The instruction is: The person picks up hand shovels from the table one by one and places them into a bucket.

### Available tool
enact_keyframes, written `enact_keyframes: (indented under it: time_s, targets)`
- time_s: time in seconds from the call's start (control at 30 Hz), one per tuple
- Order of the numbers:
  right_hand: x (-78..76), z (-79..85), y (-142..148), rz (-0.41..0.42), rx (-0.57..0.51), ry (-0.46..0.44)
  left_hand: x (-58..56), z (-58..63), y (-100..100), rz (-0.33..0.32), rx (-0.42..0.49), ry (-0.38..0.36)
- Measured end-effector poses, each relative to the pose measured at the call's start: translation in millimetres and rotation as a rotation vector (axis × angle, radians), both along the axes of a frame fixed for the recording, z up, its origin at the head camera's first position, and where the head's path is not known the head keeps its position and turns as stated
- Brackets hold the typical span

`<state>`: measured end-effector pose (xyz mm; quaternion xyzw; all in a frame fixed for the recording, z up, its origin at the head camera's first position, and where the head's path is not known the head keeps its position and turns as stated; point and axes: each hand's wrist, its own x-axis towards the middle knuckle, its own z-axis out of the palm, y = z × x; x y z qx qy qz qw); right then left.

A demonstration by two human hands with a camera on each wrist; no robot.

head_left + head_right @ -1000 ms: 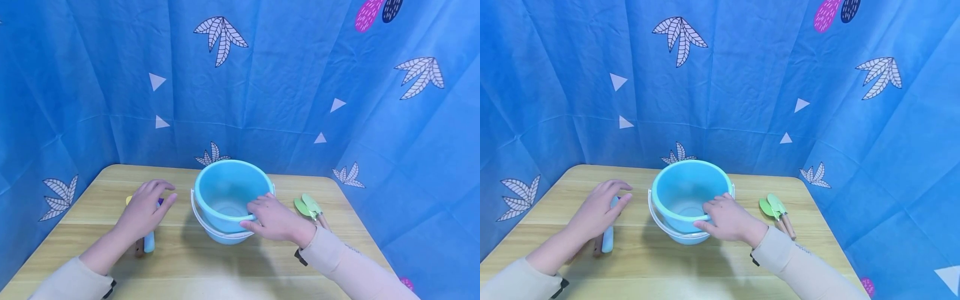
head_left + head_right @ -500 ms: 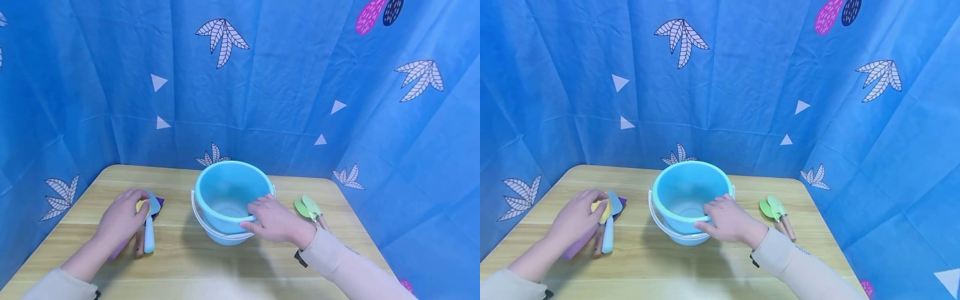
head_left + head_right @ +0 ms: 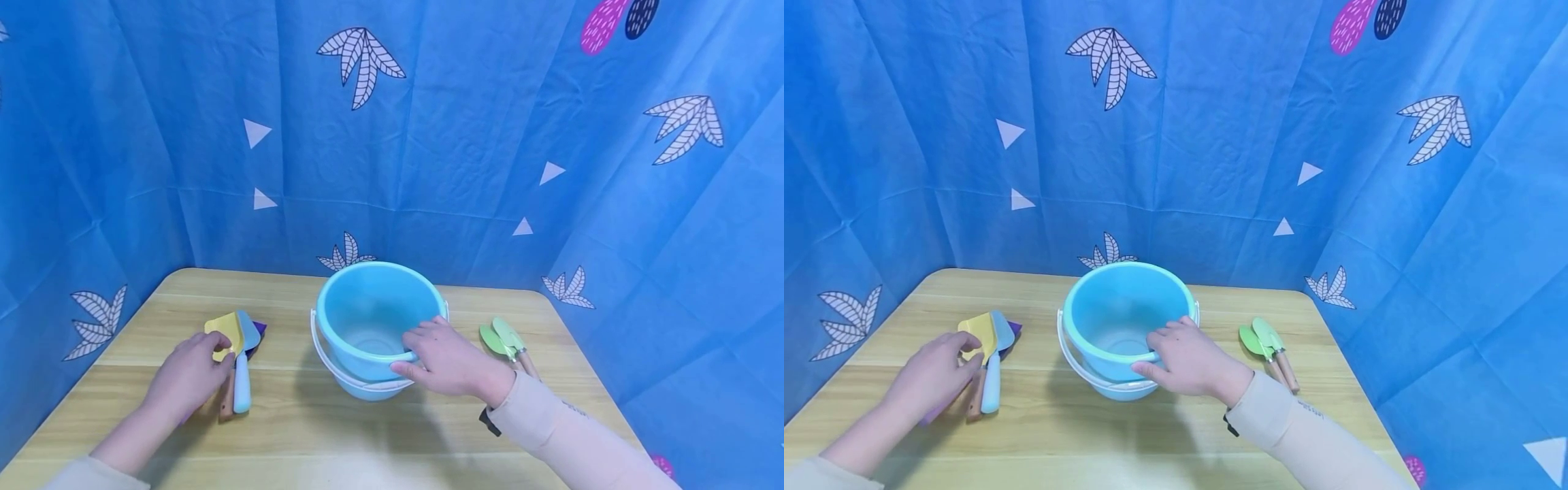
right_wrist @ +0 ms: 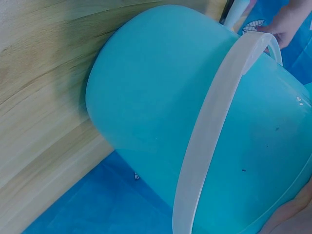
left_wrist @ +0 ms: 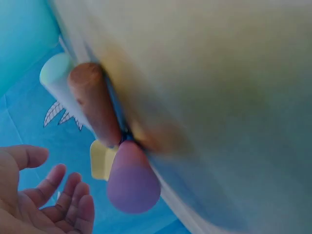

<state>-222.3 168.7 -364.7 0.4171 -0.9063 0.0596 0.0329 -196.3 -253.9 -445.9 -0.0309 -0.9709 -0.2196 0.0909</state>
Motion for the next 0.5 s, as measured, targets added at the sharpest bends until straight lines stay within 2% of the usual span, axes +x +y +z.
enact_keyframes:
  time_s: [0.2,0.5]
  targets:
    - [0.4,0.1,0.1,-0.002,0.0,-0.006,2.6,-6.8,-1.6,0.015,-0.043,-0.065]
    - [-0.1,1.2,0.8,0.003,0.005,0.001,4.7,-8.4,0.2,0.017,-0.058,-0.178]
